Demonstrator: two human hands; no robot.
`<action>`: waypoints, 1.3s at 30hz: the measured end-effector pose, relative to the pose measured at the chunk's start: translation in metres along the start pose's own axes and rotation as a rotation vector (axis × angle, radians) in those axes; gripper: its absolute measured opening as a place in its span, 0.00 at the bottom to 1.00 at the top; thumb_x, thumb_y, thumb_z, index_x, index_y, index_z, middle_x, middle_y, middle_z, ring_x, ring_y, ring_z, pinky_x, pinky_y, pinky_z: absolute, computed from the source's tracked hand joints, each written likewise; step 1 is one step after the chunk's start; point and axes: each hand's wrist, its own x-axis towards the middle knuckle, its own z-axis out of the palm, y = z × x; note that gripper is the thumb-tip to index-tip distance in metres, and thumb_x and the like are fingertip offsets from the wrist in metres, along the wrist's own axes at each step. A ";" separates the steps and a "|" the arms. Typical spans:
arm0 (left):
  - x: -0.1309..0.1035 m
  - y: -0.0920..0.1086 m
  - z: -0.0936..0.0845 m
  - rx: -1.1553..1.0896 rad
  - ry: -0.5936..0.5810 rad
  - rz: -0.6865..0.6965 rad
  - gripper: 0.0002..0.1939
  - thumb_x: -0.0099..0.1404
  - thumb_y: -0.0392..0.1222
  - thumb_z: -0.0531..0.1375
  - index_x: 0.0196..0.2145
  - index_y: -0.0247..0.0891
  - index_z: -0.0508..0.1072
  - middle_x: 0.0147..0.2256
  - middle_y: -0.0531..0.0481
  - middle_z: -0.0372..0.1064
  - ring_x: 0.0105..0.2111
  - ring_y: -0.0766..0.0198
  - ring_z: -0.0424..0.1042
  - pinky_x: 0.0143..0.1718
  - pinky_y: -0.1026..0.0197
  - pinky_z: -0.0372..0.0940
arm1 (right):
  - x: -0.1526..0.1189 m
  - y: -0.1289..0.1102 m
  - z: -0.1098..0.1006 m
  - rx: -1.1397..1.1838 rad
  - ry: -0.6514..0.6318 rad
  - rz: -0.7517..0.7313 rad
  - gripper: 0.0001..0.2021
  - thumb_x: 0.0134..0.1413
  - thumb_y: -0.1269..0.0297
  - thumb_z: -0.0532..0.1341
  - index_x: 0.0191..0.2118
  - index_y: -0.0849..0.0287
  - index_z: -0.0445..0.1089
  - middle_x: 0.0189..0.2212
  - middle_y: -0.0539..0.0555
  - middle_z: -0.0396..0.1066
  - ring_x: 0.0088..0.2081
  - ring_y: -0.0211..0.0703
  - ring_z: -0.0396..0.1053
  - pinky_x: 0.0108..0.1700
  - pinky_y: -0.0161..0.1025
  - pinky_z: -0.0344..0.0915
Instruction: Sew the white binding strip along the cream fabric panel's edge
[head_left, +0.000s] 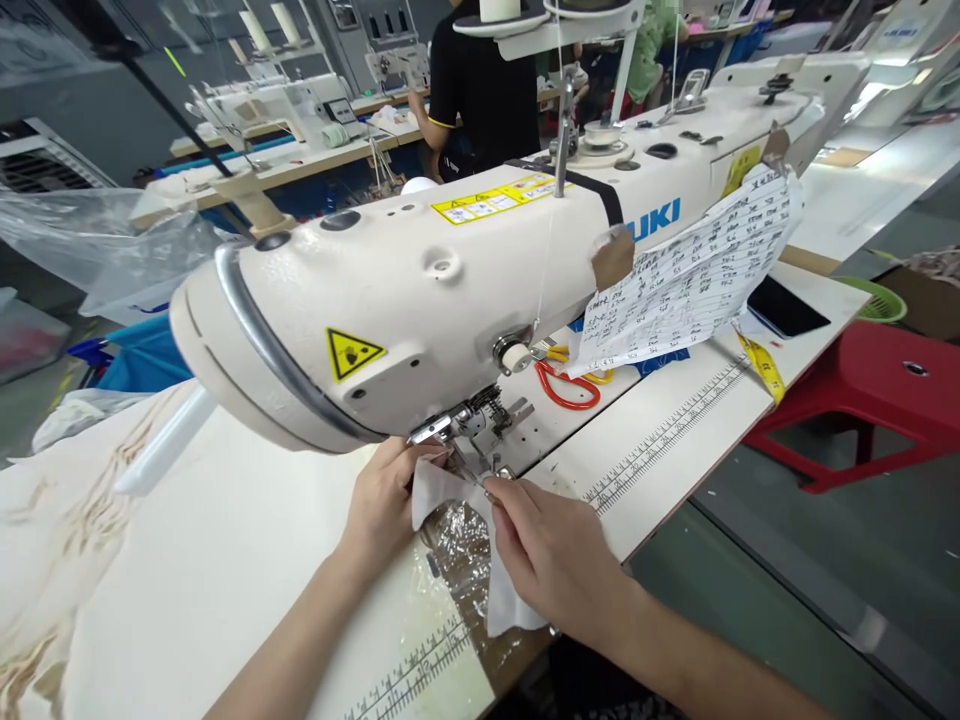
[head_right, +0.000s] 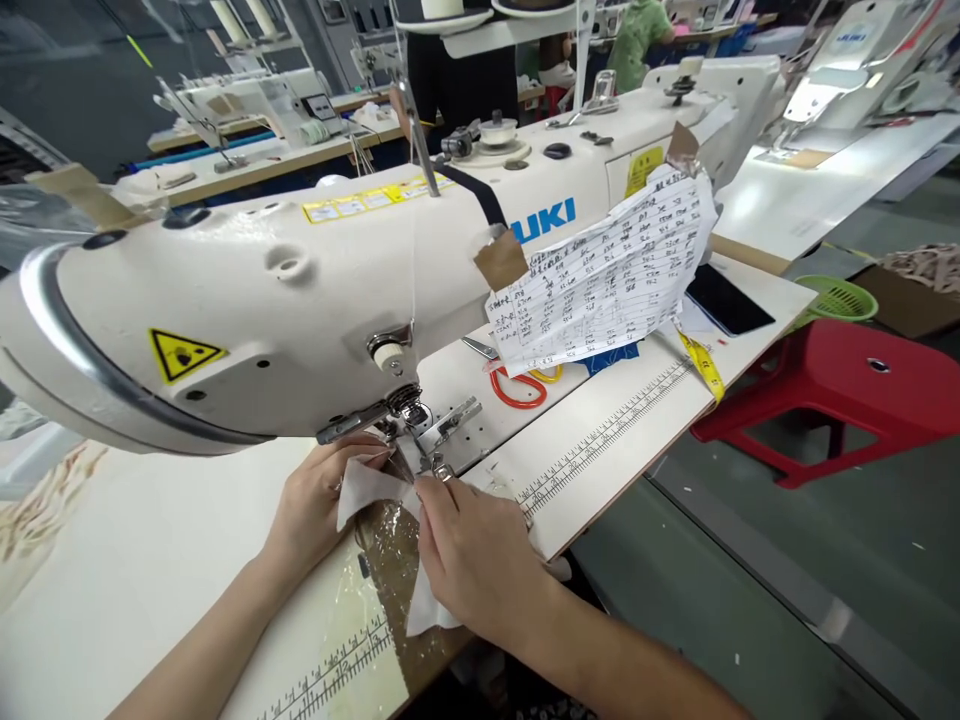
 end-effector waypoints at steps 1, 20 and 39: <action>0.000 0.000 0.000 0.020 -0.003 -0.008 0.07 0.70 0.40 0.55 0.41 0.39 0.72 0.39 0.47 0.75 0.39 0.60 0.75 0.39 0.60 0.71 | 0.001 -0.001 0.001 -0.011 -0.011 0.002 0.14 0.67 0.71 0.49 0.53 0.62 0.66 0.37 0.56 0.76 0.31 0.46 0.74 0.28 0.39 0.62; -0.003 -0.006 0.003 0.090 -0.042 0.014 0.07 0.70 0.39 0.55 0.44 0.39 0.69 0.40 0.46 0.74 0.38 0.59 0.75 0.38 0.60 0.70 | 0.005 0.000 0.008 -0.094 -0.026 0.012 0.12 0.67 0.72 0.51 0.52 0.61 0.65 0.34 0.54 0.74 0.29 0.45 0.73 0.26 0.39 0.58; -0.002 -0.002 0.003 0.113 0.025 0.024 0.04 0.70 0.35 0.54 0.40 0.40 0.67 0.38 0.47 0.75 0.37 0.61 0.76 0.35 0.60 0.71 | 0.007 -0.002 0.011 -0.148 -0.028 0.014 0.12 0.66 0.72 0.52 0.52 0.62 0.66 0.33 0.55 0.75 0.28 0.48 0.74 0.24 0.41 0.63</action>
